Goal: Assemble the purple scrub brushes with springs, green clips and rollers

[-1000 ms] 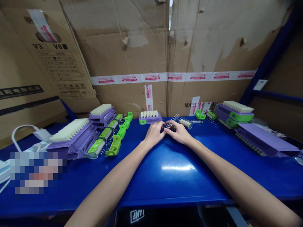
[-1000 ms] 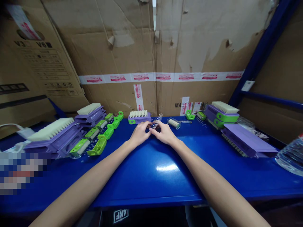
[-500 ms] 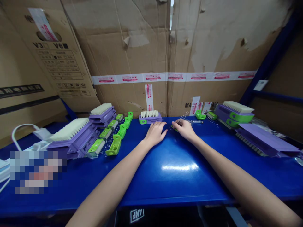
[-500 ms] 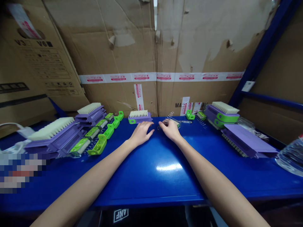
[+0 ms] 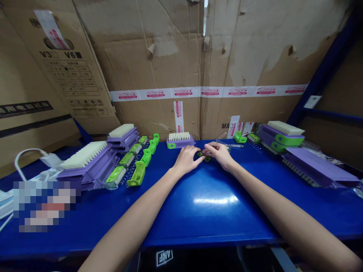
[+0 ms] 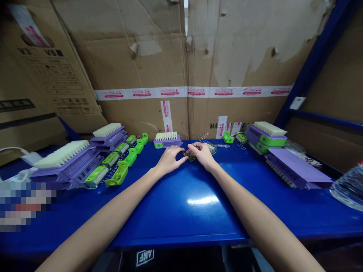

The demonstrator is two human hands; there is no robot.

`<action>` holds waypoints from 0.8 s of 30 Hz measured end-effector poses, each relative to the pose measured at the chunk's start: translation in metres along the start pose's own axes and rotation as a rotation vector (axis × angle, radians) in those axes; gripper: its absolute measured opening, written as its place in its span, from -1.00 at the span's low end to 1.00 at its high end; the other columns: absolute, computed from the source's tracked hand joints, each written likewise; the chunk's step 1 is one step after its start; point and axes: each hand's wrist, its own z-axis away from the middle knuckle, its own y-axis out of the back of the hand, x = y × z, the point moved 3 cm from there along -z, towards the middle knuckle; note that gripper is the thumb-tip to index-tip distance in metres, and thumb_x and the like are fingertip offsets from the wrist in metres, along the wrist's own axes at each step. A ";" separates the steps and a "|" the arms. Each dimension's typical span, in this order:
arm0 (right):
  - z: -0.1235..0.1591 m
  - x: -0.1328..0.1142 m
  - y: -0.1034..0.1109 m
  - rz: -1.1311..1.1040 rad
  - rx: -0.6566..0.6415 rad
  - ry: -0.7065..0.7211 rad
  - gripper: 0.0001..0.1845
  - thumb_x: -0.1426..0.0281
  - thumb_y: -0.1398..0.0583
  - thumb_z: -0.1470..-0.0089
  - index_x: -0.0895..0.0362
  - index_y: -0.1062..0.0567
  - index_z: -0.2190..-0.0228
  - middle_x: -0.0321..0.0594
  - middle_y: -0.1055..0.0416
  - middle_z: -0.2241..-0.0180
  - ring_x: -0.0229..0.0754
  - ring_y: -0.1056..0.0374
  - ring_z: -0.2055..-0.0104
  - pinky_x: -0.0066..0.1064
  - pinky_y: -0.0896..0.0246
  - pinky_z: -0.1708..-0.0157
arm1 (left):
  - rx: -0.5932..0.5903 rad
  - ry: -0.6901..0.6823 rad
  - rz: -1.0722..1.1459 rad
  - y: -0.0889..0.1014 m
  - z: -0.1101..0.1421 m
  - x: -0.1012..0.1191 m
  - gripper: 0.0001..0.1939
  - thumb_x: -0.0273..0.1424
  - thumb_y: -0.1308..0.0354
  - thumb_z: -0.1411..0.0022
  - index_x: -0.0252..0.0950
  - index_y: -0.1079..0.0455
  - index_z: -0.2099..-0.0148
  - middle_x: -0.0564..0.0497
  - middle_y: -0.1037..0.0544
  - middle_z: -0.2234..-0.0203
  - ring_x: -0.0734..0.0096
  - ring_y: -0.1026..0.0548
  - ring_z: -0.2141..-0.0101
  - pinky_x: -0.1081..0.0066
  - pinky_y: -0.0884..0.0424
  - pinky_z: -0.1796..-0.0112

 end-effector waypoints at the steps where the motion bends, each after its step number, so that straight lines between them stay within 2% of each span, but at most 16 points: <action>1: 0.000 -0.001 0.000 -0.026 0.004 -0.006 -0.52 0.02 -0.36 0.28 0.15 -0.44 0.49 -0.19 -0.50 0.50 -0.19 -0.45 0.41 -0.34 -0.38 0.25 | 0.018 0.007 0.029 0.000 0.000 -0.001 -0.73 -0.27 -0.15 -0.18 -0.32 -0.44 0.13 -0.10 -0.54 0.26 0.22 -0.45 0.20 0.25 -0.31 0.15; 4: 0.001 -0.002 0.002 -0.071 0.024 -0.008 -0.55 0.05 -0.36 0.26 0.15 -0.44 0.47 -0.20 -0.49 0.51 -0.21 -0.45 0.42 -0.34 -0.39 0.24 | 0.059 0.031 0.133 -0.001 -0.001 -0.001 -0.81 -0.38 -0.11 -0.18 -0.30 -0.46 0.17 -0.06 -0.57 0.26 0.26 -0.47 0.21 0.27 -0.33 0.13; 7: 0.000 -0.003 0.003 -0.049 0.044 0.009 -0.55 0.05 -0.37 0.27 0.15 -0.43 0.47 -0.22 -0.49 0.52 -0.21 -0.44 0.42 -0.33 -0.39 0.25 | 0.111 0.085 0.250 0.000 -0.002 -0.001 -0.81 -0.50 -0.07 -0.14 -0.30 -0.47 0.21 -0.04 -0.58 0.28 0.32 -0.50 0.23 0.32 -0.36 0.13; 10: -0.001 -0.002 0.003 -0.027 0.054 0.028 -0.53 0.05 -0.38 0.29 0.15 -0.44 0.47 -0.22 -0.49 0.51 -0.19 -0.45 0.40 -0.30 -0.39 0.22 | 0.142 0.181 0.405 0.002 -0.002 -0.002 -0.83 -0.48 -0.09 -0.13 -0.33 -0.48 0.24 -0.04 -0.59 0.34 0.37 -0.52 0.31 0.38 -0.40 0.19; 14: -0.001 -0.002 0.002 -0.038 0.051 0.052 -0.51 0.05 -0.39 0.32 0.15 -0.45 0.44 -0.19 -0.50 0.46 -0.16 -0.45 0.33 -0.26 -0.38 0.17 | 0.099 0.262 0.560 -0.001 -0.003 -0.003 -0.83 -0.34 -0.17 -0.10 -0.34 -0.50 0.32 -0.05 -0.60 0.40 0.37 -0.53 0.36 0.39 -0.43 0.25; 18: 0.002 -0.004 -0.002 -0.032 -0.003 0.045 -0.53 0.10 -0.40 0.31 0.16 -0.47 0.41 -0.19 -0.51 0.41 -0.17 -0.45 0.30 -0.29 -0.37 0.18 | 0.062 0.317 0.682 -0.006 -0.004 -0.007 -0.82 -0.37 -0.18 -0.08 -0.36 -0.52 0.30 -0.08 -0.61 0.38 0.34 -0.54 0.37 0.39 -0.43 0.29; 24: 0.006 -0.008 -0.007 0.044 -0.016 0.015 -0.51 0.23 -0.44 0.41 0.18 -0.47 0.39 -0.25 -0.49 0.45 -0.23 -0.42 0.41 -0.36 -0.35 0.32 | 0.016 0.333 0.783 -0.010 -0.003 -0.010 -0.85 -0.38 -0.21 -0.02 -0.37 -0.50 0.38 -0.03 -0.60 0.47 0.38 -0.51 0.43 0.40 -0.39 0.33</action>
